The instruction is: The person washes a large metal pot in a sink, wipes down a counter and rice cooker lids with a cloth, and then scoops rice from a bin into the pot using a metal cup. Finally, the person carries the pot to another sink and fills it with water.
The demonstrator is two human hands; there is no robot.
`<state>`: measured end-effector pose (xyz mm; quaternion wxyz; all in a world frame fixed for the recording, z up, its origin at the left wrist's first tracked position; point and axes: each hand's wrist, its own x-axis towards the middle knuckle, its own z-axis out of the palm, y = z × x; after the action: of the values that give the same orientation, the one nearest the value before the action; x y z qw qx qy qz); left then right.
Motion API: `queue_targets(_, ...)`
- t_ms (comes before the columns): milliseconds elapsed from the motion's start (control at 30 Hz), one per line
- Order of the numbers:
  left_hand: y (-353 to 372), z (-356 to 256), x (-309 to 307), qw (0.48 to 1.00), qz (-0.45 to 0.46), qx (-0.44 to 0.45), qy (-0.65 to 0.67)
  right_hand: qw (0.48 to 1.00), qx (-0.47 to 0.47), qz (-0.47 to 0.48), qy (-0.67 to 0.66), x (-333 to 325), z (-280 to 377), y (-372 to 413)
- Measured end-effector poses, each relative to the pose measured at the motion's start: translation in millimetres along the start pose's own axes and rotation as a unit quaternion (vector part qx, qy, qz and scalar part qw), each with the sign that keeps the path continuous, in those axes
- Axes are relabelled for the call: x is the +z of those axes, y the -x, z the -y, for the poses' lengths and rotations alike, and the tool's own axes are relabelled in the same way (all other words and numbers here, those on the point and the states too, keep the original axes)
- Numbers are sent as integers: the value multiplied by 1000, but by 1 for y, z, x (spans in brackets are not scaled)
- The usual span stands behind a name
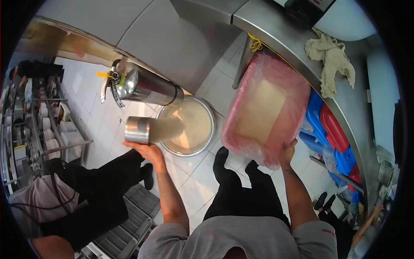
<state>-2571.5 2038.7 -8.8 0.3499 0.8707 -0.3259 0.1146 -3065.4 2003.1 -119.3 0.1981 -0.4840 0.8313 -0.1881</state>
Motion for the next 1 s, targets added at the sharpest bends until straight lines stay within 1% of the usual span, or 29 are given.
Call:
queue_targets(33, -7, -1, -6, 999, -24, 23, -17, 1000, 25, 9, 12, -3, 5, 0)
queue_targets(100, -22, 30, -6, 993, -50, 6, 109, 999, 23, 8, 23, -1, 3, -1)
queue_targets(167, -40, 60, -9, 974, -92, 2, 208, 1000, 15, 7, 23, -2, 3, 0)
queue_targets(267, -51, 49, -20, 971, -104, 27, 213, 1000, 9, 0, 4, -6, 12, 4)
queue_targets(300, -52, 43, -20, 972, -138, 49, 181, 1000, 13, 1, -1, -7, 15, 5)
queue_targets(333, -50, 38, -25, 985, -144, 92, 10, 1000, 16, 2, -6, -10, 14, 5)
queue_targets(367, -51, 37, -24, 972, -178, 106, -113, 999, 8, -2, -35, -7, 8, 4)
queue_targets(400, -45, 16, -21, 985, -137, -86, 65, 998, -1, -5, -64, 2, -1, 2)
queue_targets(433, -39, -5, -20, 930, -83, -273, 234, 996, -10, -6, -93, 3, -2, 1)
queue_targets(467, -33, 34, -11, 868, 32, -379, 320, 997, 4, 2, -79, 3, -3, 0)
queue_targets(500, -29, 72, -3, 775, 148, -473, 392, 997, 6, 1, -82, 3, -2, 2)
queue_targets(567, 7, 0, 7, 733, 209, -533, 366, 996, 11, -3, -87, 3, -2, 2)
queue_targets(600, 23, -28, 16, 723, 306, -500, 366, 994, -8, 2, -114, 4, -5, 2)
queue_targets(633, 39, -56, 26, 704, 398, -464, 361, 993, -6, 2, -118, 3, -5, 2)
queue_targets(700, 71, -147, 58, 705, 473, -403, 341, 992, -5, 3, -127, -1, -2, 2)
queue_targets(733, 85, -174, 85, 713, 547, -316, 303, 985, 45, 56, -157, -3, 0, 1)
queue_targets(767, 99, -210, 107, 720, 599, -250, 245, 978, 51, 55, -196, 9, -12, 0)
queue_targets(800, 117, -206, 162, 709, 674, -98, 182, 969, 57, 53, -232, 30, -30, -1)
queue_targets(833, 140, -225, 199, 733, 667, 15, 131, 983, 27, 39, -176, 18, -21, 2)
queue_targets(867, 162, -244, 236, 754, 641, 125, 75, 993, -2, 21, -117, 4, -10, 4)
queue_targets(900, 183, -256, 264, 797, 542, 260, 50, 991, 15, 35, -125, -1, -5, 4)
queue_targets(933, 206, -256, 292, 816, 426, 390, 29, 989, 34, 46, -134, 0, -5, 4)
queue_targets(967, 225, -242, 324, 796, 437, 420, -21, 987, 52, 55, -144, 0, -6, 3)
queue_targets(1000, 242, -220, 360, 773, 443, 448, -69, 990, 36, 44, -129, -2, -5, 5)
